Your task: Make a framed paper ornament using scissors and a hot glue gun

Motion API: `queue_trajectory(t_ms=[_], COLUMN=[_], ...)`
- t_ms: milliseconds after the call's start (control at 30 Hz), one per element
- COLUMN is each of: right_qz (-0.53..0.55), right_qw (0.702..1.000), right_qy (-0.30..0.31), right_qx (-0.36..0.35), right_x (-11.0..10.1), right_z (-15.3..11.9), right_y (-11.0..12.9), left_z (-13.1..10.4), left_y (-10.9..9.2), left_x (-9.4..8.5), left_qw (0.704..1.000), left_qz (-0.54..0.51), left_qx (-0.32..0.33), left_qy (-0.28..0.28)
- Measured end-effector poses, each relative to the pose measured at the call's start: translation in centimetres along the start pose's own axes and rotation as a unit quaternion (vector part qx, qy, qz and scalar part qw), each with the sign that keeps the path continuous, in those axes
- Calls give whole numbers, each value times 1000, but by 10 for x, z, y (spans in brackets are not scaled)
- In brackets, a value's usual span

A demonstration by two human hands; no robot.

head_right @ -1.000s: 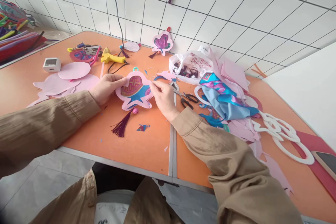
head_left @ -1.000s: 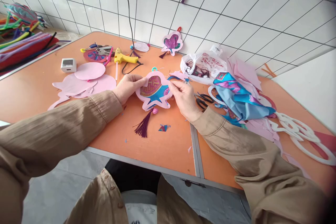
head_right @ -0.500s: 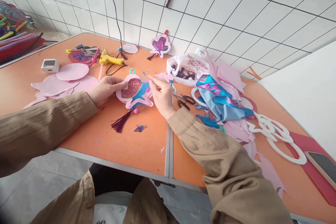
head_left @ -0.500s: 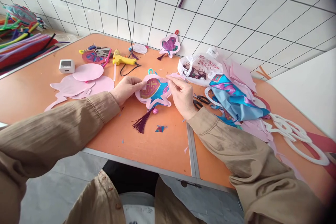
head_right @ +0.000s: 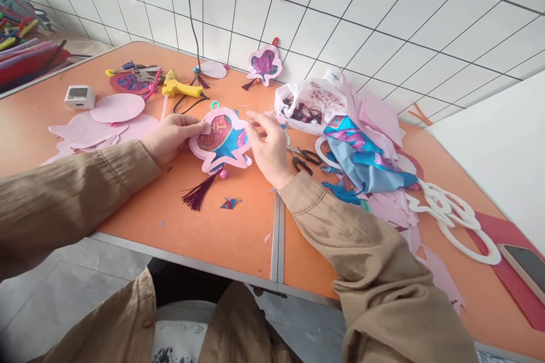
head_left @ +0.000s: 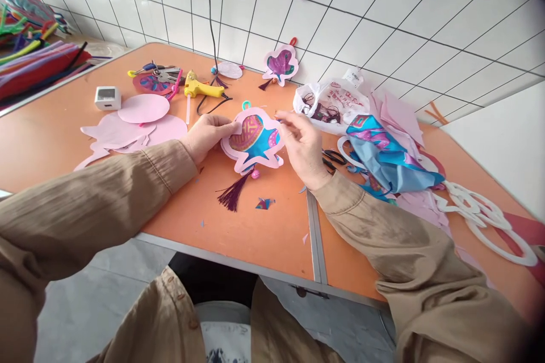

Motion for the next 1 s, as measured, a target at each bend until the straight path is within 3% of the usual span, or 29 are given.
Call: queue_trajectory(t_ms=[67,100,133,200,267,333,400,467,500,567,600,633,667,767,833,900,933,1000], right_qz=[27,59,102,172,215,229,204,158,137,96,85,102,139,247,284,307,310,297], right_qw=[999,996,980,900,805,712,671,695,738,856,905,926,918,795,731,736,752,799], right_qy=[11,62,169,398,543,649,688,652,592,391,278,215,236,469,534,491,449,309], right_qx=[-36,-38,-12,56,102,136,185,260,294,323,312,294,288,295,315,351,371,423], right_x=[-8,-6,5,23,28,31,35,42,45,38,27,21,27,63,82,102,111,116], right_z=[2,0,-9,-42,-75,-102,-111,-100,-86,-45,-28,-23,-33,-108,-147,-154,-147,-116], right_y=[22,34,45,68,85,87,64,24,2,-31,-35,-27,-10,65,98,96,84,38], left_z=[4,6,7,10,12,15,17,19,19,20,21,21,22,24,25,24,22,19], left_y=[1,1,0,-4,-8,-12,-18,-27,-32,-44,-49,-54,-58,-67,-68,-68,-68,-69], left_x=[-4,-6,-8,-13,-17,-19,-20,-23,-25,-31,-33,-36,-39,-45,-46,-45,-43,-40], left_qw=[999,998,997,994,992,989,985,980,979,976,975,974,973,965,957,951,951,952], left_qz=[-26,-45,-65,-93,-111,-135,-166,-193,-202,-216,-220,-223,-227,-258,-287,-306,-308,-306], left_qx=[-25,-34,-38,-37,-35,-36,-32,-19,-10,7,14,20,25,27,17,5,1,-2], left_qy=[-15,-23,-32,-46,-48,-43,-37,-36,-35,-39,-41,-43,-44,-43,-45,-46,-42,-30])
Point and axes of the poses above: each hand's wrist, its own z-axis towards the middle knuckle, its own x-axis out of the palm, y = z × x, the point moved 9 cm from there along z, towards the middle knuckle, and after that the axes turned 15 degrees about -y, right-handed, at the moved point
